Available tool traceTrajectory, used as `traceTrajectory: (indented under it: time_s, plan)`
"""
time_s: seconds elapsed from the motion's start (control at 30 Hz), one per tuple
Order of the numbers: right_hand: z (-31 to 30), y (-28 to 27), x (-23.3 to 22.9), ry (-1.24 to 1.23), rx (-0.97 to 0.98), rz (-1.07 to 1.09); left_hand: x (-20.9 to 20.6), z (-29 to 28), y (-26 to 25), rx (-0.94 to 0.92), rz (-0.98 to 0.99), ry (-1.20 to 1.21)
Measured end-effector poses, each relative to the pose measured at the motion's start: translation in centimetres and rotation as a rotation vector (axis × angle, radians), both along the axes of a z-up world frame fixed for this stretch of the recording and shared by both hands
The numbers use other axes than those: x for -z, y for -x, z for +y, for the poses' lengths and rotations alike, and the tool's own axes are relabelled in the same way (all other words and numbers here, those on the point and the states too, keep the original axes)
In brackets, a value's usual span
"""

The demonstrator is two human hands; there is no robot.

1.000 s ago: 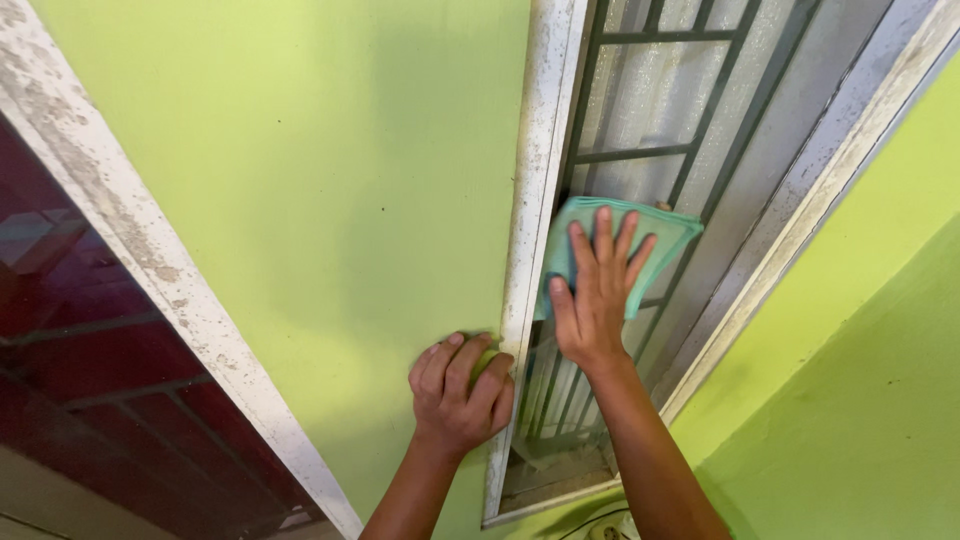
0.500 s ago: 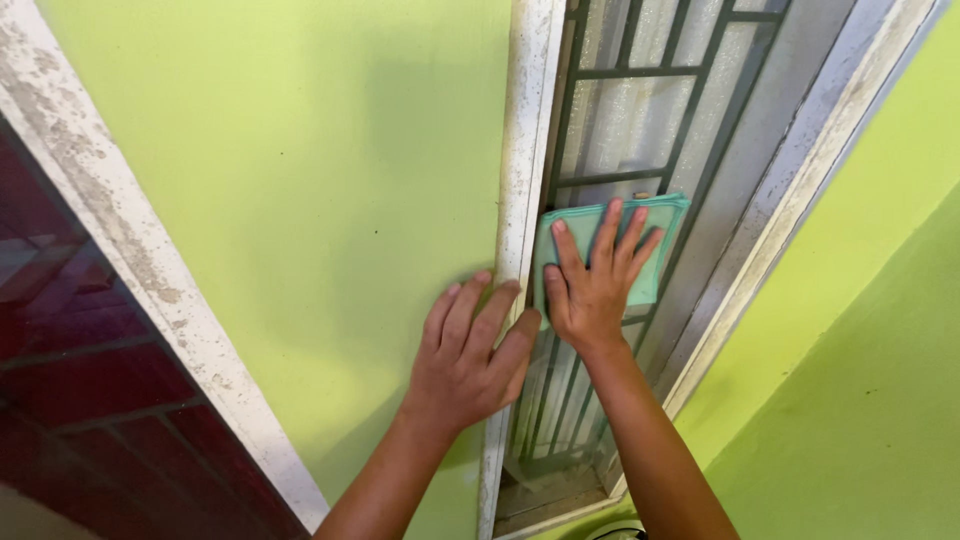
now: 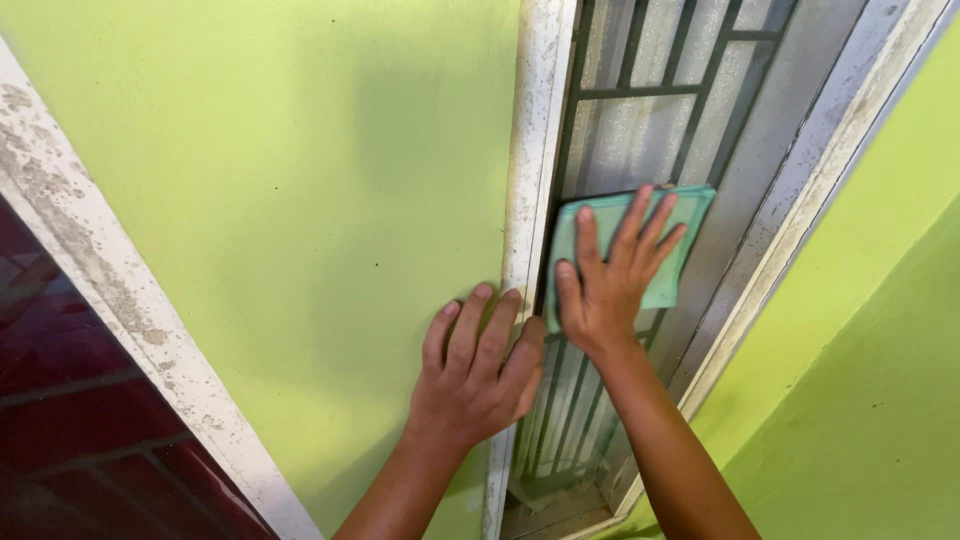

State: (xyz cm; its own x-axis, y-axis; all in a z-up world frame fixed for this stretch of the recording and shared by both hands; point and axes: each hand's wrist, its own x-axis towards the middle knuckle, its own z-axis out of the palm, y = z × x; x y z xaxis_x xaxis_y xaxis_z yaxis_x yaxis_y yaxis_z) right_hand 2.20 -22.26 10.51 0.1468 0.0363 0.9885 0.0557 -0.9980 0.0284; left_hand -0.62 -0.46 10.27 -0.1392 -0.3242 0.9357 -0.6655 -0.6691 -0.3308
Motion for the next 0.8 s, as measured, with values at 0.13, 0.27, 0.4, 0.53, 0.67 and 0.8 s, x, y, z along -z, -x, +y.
traceTrajectory:
  time_s: [0.13, 0.27, 0.4, 0.53, 0.67, 0.8]
  plan:
    - [0.9, 0.7, -0.9, 0.040, -0.030, 0.071, 0.3, 0.4, 0.1, 0.004, 0.029, 0.025]
    - [-0.6, -0.4, -2.3, 0.018, 0.026, 0.008, 0.5, -0.1, 0.2, -0.038, -0.013, 0.148]
    - [-1.9, -1.2, -4.2, -0.169, -0.091, -0.113, 0.6, -0.4, -0.1, -0.072, -0.032, 0.140]
    - [-0.2, -1.2, -5.4, -0.100, -0.070, -0.129, 0.6, -0.4, -0.2, -0.078, -0.031, 0.125]
    - [2.9, 0.3, -5.7, -0.013, -0.058, 0.065, 0.2, -0.3, 0.1, -0.039, -0.006, 0.104]
    - [2.4, 1.9, -6.6, 0.049, -0.109, 0.136, -1.2, -0.4, 1.3, 0.000, 0.034, 0.121]
